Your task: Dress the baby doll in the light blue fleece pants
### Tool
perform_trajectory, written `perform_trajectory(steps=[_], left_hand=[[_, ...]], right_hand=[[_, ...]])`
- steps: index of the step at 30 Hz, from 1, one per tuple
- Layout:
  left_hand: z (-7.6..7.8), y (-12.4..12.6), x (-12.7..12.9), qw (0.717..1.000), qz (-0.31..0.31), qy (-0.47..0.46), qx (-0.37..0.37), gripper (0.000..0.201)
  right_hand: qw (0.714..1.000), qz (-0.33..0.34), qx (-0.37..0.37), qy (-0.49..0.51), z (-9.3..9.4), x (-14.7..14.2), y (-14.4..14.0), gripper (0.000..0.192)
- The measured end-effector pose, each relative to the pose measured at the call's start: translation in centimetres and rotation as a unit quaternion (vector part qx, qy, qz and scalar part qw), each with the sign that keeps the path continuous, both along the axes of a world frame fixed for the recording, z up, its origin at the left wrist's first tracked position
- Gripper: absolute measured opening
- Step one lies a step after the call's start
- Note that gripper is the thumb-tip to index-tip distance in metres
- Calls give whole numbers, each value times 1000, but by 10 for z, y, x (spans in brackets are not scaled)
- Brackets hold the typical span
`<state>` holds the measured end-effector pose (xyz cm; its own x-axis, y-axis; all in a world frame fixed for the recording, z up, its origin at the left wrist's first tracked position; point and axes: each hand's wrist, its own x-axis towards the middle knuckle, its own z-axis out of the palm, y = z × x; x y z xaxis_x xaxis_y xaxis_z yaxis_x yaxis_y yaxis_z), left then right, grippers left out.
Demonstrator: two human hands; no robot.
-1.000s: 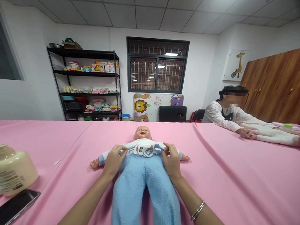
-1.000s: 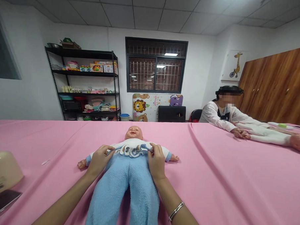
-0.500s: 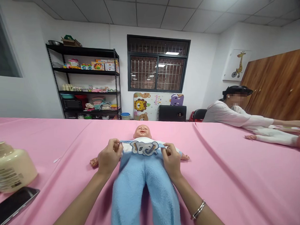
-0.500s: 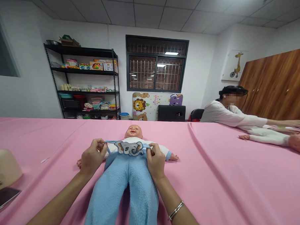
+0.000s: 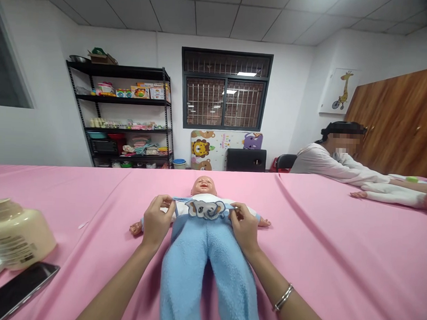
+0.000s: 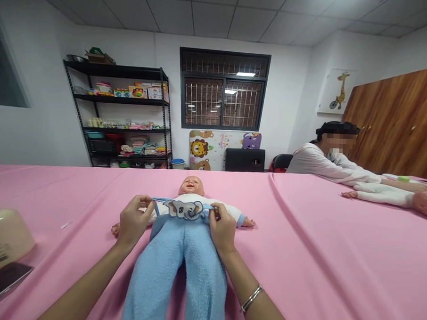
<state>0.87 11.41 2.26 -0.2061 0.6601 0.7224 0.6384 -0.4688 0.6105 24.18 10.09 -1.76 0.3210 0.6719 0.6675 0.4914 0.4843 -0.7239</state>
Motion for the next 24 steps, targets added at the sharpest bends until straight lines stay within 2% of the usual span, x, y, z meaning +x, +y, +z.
perform_trajectory(steps=[3, 7, 13, 17, 21, 24], left_hand=[[-1, 2, -1, 1000, -4, -1, -2, 14], [-1, 3, -2, 999, 6, 25, 38, 12], [-1, 4, -3, 996, -26, 63, 58, 19], [-5, 8, -3, 993, -24, 106, 50, 23], [-11, 16, -7, 985, -21, 164, 49, 20], [-16, 23, -14, 980, -36, 195, 3, 18]], right_hand=[[1000, 6, -6, 1, 0, 0, 1, 17], [1000, 14, -13, 1, 0, 0, 1, 16], [1000, 16, -23, -3, 0, -1, 0, 15], [1000, 17, -20, -5, 0, 0, 0, 16], [1000, -1, 14, 21, 4, -1, -4, 17], [998, -13, 23, 49, 6, -1, -6, 17]])
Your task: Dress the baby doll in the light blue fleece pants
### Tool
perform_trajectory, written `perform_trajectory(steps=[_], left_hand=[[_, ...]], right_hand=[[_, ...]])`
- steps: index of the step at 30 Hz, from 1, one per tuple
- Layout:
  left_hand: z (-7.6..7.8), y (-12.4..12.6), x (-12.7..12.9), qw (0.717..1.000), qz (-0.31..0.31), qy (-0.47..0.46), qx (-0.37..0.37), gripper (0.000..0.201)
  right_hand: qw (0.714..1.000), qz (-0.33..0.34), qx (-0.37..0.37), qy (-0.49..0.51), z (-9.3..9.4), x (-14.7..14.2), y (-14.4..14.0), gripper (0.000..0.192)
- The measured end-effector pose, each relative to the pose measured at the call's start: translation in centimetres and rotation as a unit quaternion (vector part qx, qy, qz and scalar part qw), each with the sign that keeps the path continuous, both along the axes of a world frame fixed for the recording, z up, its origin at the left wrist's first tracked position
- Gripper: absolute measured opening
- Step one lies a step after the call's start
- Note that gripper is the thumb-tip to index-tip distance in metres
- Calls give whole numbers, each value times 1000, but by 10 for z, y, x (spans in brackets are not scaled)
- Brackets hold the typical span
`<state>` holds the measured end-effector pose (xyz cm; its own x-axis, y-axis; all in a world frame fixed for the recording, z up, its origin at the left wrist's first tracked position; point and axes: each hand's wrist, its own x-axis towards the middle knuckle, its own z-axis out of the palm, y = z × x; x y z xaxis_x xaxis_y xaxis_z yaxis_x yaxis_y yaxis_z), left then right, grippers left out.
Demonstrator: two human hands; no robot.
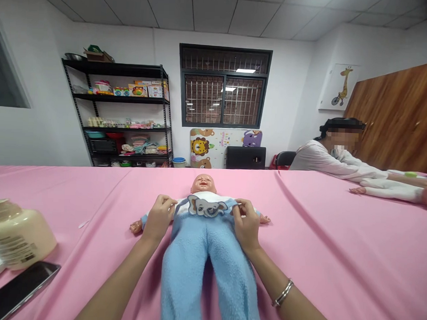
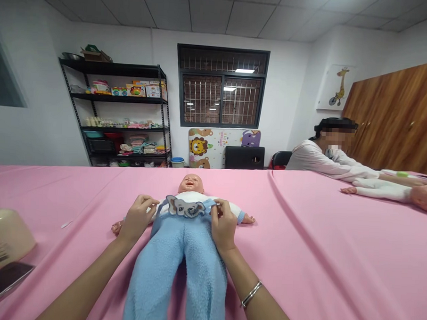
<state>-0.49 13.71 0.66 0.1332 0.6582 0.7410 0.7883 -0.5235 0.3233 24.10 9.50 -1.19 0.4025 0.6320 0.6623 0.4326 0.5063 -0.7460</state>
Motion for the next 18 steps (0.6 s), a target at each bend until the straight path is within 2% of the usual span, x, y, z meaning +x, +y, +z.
perform_trajectory(steps=[4, 9, 14, 16, 18], left_hand=[[-5, 3, -4, 999, -3, -1, -48, 20], [-1, -7, 4, 998, -14, -67, 7, 27], [6, -15, 13, 993, -85, -58, 52, 27], [9, -16, 15, 990, -113, -84, 2, 27], [14, -17, 17, 970, -140, -168, -108, 35]], right_hand=[[1000, 17, -25, -8, -1, 1, 2, 16], [998, 28, -49, -20, -4, 2, 5, 17], [997, 32, -58, -31, -2, 1, 5, 18], [997, 35, -61, -34, -2, 1, 6, 18], [997, 34, -61, -35, -2, 1, 6, 18]])
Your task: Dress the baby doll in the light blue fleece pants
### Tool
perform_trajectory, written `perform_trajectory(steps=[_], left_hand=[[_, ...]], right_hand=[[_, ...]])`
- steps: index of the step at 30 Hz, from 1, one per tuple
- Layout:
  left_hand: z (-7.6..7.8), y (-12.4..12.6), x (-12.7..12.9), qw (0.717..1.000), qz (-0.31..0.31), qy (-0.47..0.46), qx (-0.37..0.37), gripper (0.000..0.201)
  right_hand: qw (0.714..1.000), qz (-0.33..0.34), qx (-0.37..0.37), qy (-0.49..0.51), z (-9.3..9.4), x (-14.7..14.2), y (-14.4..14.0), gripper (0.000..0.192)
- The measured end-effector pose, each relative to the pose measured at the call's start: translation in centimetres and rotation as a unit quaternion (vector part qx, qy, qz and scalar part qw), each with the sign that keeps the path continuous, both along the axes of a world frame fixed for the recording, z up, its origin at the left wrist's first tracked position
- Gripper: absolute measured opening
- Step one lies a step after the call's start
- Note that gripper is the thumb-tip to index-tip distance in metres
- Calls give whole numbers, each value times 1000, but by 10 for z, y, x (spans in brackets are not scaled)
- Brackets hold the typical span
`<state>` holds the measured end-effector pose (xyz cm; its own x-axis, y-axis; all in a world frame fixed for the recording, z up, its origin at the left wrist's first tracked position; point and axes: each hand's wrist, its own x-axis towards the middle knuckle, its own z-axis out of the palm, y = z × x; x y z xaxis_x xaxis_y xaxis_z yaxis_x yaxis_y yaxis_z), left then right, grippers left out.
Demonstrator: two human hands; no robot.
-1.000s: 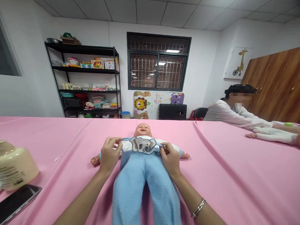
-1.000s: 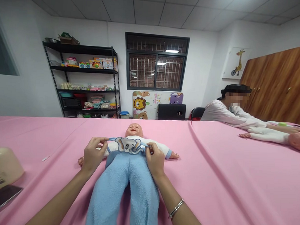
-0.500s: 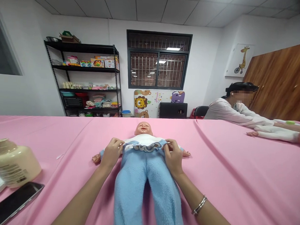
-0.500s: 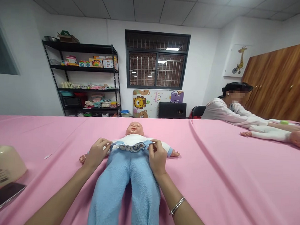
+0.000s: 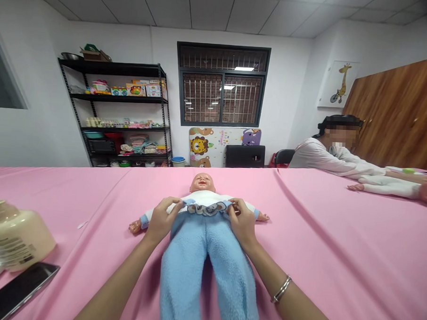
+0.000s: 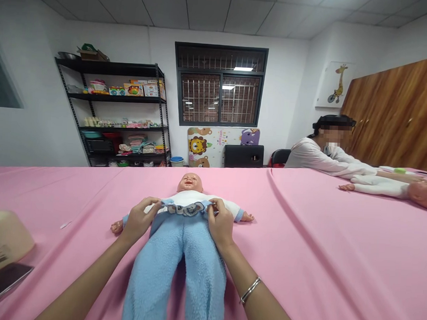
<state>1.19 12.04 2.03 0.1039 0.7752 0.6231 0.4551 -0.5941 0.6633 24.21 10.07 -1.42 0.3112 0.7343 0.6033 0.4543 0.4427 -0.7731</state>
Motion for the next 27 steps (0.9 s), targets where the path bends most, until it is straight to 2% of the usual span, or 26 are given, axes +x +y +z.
perform_trajectory(steps=[1, 3, 5, 7, 9, 12, 14, 17, 19, 24, 25, 27], left_hand=[[3, -1, 0, 996, -22, -56, -64, 39], [10, -2, 0, 969, -77, -174, -157, 44], [16, -3, -2, 940, -120, -257, -192, 47], [18, -3, -4, 932, -127, -280, -194, 49], [18, -3, -5, 950, -104, -241, -171, 46], [17, -6, -2, 980, -101, -102, -138, 37], [16, -11, 1, 983, -122, -17, -138, 29], [17, -17, 4, 974, -158, 60, -151, 25], [17, -16, 3, 974, -151, 75, -148, 23], [18, -7, -9, 993, -37, 10, -110, 27], [20, -7, -11, 991, -43, 5, -124, 28], [23, -9, -14, 978, -102, 33, -176, 27]], right_hand=[[1000, -1, 1, -1, 0, 0, 0, 18], [1000, -3, 6, -4, 0, 0, -1, 18], [1000, -5, 9, -6, 1, 1, -1, 19], [1000, -8, 8, -6, 2, 1, -2, 19], [1000, -10, 5, -4, 2, 1, -2, 19], [1000, -11, 0, -4, 1, 0, -2, 19], [1000, -11, -1, -5, 0, 1, -2, 20], [1000, -13, 5, -11, -1, 1, -1, 21], [1000, -15, 9, -11, -1, 1, -1, 21], [1000, -21, 12, -5, 1, 2, -1, 19], [1000, -20, 11, -4, 1, 2, -1, 19], [1000, -19, 9, -5, 0, 2, -1, 20]])
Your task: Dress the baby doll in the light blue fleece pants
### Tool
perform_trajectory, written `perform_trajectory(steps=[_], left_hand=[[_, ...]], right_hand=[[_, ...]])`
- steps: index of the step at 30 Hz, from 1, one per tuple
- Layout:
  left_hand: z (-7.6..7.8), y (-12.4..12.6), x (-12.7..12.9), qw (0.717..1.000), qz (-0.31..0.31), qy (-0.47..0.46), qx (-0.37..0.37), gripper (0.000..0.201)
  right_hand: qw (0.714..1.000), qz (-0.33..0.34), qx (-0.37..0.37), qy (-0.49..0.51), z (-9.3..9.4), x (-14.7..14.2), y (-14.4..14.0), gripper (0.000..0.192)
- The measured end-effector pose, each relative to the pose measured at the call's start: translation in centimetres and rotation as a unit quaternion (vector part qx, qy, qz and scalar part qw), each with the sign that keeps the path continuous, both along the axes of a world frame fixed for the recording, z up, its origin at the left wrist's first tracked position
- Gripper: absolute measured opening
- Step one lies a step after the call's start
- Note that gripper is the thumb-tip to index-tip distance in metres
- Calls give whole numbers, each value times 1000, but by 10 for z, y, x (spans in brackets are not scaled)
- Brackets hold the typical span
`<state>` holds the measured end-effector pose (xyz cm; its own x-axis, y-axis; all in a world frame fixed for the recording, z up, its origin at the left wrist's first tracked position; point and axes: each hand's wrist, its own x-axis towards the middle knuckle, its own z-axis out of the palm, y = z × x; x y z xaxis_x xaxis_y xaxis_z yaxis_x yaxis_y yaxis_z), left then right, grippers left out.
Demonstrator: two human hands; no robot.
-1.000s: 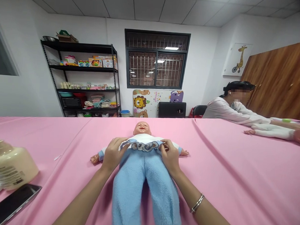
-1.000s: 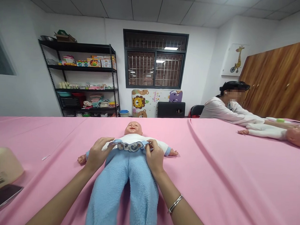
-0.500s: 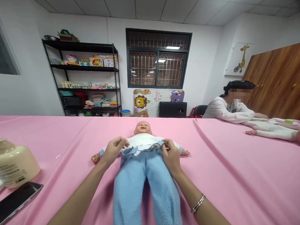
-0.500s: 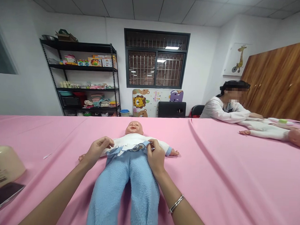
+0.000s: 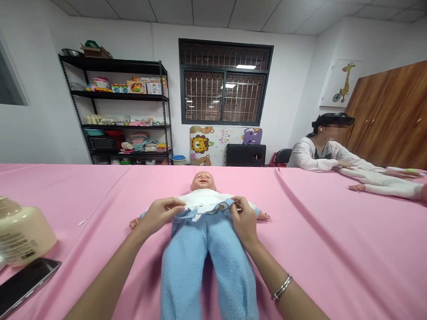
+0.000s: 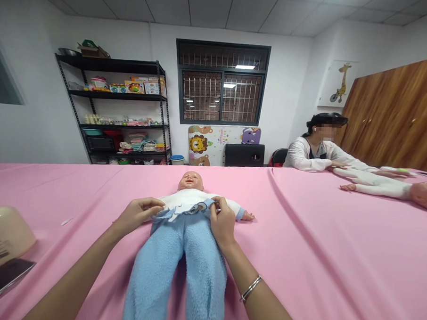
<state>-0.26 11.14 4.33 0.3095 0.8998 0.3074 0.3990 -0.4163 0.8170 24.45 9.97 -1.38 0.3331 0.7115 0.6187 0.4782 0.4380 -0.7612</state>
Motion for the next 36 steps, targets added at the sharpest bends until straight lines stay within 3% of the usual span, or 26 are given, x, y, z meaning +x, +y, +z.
perform_trajectory(steps=[2, 4, 6, 8, 10, 12, 17, 23, 25, 27, 29, 31, 33, 36], left_hand=[[3, -3, -3, 992, -97, 55, -64, 24], [3, -4, -5, 980, -146, 99, -90, 21], [1, 0, -8, 988, -99, 111, -37, 20], [-2, 6, -12, 991, -3, 113, 67, 20], [-4, 11, -14, 976, 70, 131, 161, 20], [-6, 13, -15, 958, 103, 156, 216, 21], [-8, 12, -16, 934, 163, 179, 262, 19], [-20, 21, -23, 927, 239, 155, 245, 8], [-24, 24, -21, 932, 276, 112, 205, 10], [-29, 25, -14, 955, 285, 30, 81, 21], [-33, 24, -4, 964, 232, -74, -102, 35], [-38, 21, 7, 950, 156, -152, -224, 43], [-42, 20, 15, 948, 107, -179, -239, 45], [-47, 18, 20, 957, 88, -184, -206, 45]], right_hand=[[1000, 1, 1, -1, -1, 0, 1, 21], [1000, 1, 3, -3, -1, 1, 1, 21], [1000, -3, 3, -6, -1, 1, 1, 21], [1000, -11, 0, -12, -1, 1, 1, 20], [1000, -22, -4, -22, -1, 2, 1, 21], [999, -25, -6, -29, -2, 2, 2, 21], [999, 15, -14, -47, -10, 6, 8, 29], [991, 89, -53, -85, -21, 10, 19, 27], [992, 80, -50, -86, -22, 10, 20, 26], [993, 64, -52, -89, -21, 10, 20, 27], [992, 47, -65, -94, -21, 10, 20, 28], [990, 45, -86, -105, -22, 10, 21, 32], [987, 59, -98, -110, -24, 12, 23, 37], [991, 55, -88, -84, -28, 14, 28, 36]])
